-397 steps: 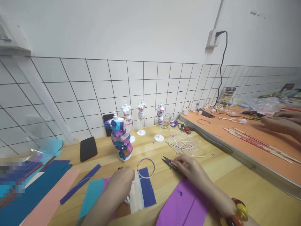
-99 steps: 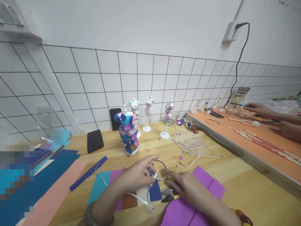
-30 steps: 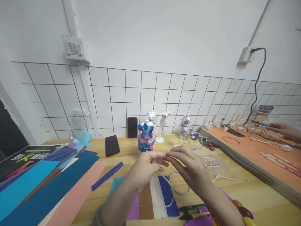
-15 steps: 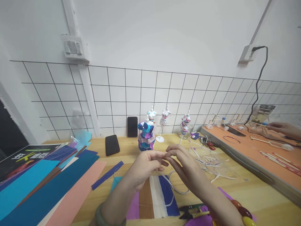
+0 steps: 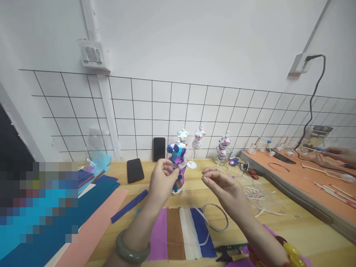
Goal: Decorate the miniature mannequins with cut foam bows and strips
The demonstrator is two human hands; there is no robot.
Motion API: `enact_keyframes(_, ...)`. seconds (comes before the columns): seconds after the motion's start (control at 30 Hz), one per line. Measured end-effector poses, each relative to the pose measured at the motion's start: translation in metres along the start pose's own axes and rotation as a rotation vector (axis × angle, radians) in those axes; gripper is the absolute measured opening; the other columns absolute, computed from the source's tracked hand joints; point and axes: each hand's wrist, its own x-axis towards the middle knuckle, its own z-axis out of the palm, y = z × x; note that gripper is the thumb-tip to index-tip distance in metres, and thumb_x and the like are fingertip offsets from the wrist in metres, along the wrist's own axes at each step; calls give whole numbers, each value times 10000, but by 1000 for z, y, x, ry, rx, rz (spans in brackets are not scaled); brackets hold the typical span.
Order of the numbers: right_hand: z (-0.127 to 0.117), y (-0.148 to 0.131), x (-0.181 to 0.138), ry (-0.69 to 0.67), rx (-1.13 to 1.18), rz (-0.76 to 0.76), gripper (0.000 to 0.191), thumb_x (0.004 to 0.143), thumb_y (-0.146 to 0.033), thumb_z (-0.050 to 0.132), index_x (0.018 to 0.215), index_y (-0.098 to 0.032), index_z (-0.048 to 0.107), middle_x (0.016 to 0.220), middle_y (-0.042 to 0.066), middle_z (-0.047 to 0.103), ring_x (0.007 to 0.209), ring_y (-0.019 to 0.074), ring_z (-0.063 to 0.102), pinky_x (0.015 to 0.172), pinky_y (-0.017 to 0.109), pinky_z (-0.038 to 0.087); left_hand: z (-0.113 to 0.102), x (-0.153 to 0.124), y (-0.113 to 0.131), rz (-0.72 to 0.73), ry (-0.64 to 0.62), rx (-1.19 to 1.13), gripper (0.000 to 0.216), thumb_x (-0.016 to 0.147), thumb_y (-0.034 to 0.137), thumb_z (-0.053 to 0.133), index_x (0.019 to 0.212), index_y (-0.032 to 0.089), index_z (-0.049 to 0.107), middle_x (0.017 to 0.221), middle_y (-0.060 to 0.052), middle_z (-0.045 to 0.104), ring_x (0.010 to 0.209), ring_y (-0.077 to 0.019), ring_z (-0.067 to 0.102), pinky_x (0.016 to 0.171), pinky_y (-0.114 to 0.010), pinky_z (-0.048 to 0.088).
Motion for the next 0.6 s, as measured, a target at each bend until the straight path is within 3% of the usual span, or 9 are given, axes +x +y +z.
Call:
enact_keyframes(0.1,6,2,9,26,183,179,99,766,-325,634,732,-232,649,828,6,619,818,160,558,743,275,435,-4,10,-5,123,148,144,293,643,254,644,907,210,525,881,-22,567,756,-156,527,713,-309,411)
enact_keyframes(0.17,13,3,16,31,256,257,100,735,-340,664,738,-240,677,790,-7,639,789,150,556,745,268,432,-5,15,-8,200,163,211,362,642,239,653,984,210,540,1017,-60,587,916,-199,538,798,-345,408)
enact_keyframes(0.33,31,7,27,-10,349,354,121,700,-343,691,742,-232,716,774,0,672,696,132,529,703,272,419,-2,26,-16,237,-16,29,550,702,188,623,1219,215,441,1234,-102,538,1166,-204,464,960,-368,349)
enact_keyframes(0.6,49,23,36,-77,453,352,283,747,-384,633,954,-205,705,646,-5,590,576,107,437,569,253,364,1,34,-20,216,-112,-162,585,722,150,606,1266,199,398,1221,-122,552,1176,-193,471,975,-343,365)
